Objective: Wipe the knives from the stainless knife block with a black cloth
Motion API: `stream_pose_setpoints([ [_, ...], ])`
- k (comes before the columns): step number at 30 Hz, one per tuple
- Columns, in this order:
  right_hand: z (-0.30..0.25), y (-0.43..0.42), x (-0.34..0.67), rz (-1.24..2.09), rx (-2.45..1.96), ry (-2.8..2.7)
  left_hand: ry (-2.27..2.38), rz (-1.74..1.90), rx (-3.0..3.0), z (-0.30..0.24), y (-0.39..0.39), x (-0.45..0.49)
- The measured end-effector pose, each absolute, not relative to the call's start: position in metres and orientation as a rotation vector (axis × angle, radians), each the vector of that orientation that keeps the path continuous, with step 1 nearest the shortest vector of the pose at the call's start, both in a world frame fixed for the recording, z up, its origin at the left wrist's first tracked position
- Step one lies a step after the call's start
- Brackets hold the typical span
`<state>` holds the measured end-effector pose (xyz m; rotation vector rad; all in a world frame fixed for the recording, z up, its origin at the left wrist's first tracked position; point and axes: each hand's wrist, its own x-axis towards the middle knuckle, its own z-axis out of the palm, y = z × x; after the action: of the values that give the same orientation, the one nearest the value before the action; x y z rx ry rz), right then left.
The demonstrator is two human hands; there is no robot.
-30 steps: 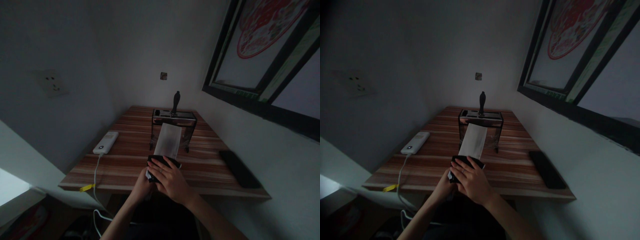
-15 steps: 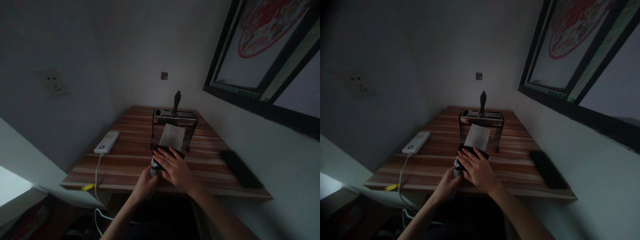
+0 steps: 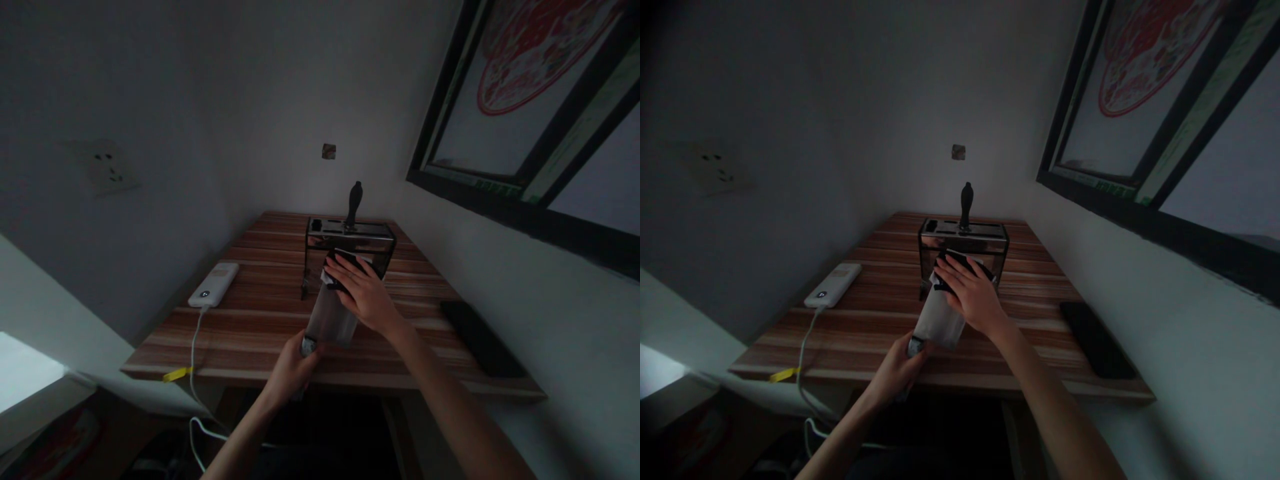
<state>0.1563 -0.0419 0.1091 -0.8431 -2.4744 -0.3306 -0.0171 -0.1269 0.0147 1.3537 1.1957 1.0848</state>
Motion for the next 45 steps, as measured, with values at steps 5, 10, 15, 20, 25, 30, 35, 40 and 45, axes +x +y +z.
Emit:
stream_pose_setpoints([
  [5, 0.122, -0.029, 0.163, -0.354, -0.876, -2.422, 1.207, 1.079, 1.369, 0.017, -0.128, -0.017],
  [10, 0.129, -0.024, 0.163, -0.349, -0.89, -2.396, 1.22, 1.048, 1.351, 0.02, -0.128, -0.016],
  [15, 0.126, -0.029, 0.158, -0.405, -0.902, -2.409, 1.206, 1.071, 1.337, 0.017, -0.128, -0.016],
  [20, 0.114, -0.043, 0.151, -0.396, -0.86, -2.472, 1.194, 1.081, 1.306, 0.016, -0.128, -0.017],
  [25, 0.095, -0.066, 0.142, -0.321, -0.808, -2.54, 1.195, 1.131, 1.313, 0.017, -0.126, -0.016],
  [30, 0.076, -0.093, 0.133, -0.23, -0.78, -2.6, 1.238, 1.148, 1.283, 0.016, -0.125, -0.016],
  [35, 0.059, -0.115, 0.126, -0.146, -0.737, -2.658, 1.274, 1.209, 1.242, 0.016, -0.126, -0.017],
  [40, 0.055, -0.12, 0.125, -0.129, -0.763, -2.65, 1.286, 1.233, 1.246, 0.015, -0.127, -0.019],
  [45, 0.056, -0.117, 0.126, -0.124, -0.738, -2.641, 1.278, 1.252, 1.236, 0.016, -0.127, -0.018],
])
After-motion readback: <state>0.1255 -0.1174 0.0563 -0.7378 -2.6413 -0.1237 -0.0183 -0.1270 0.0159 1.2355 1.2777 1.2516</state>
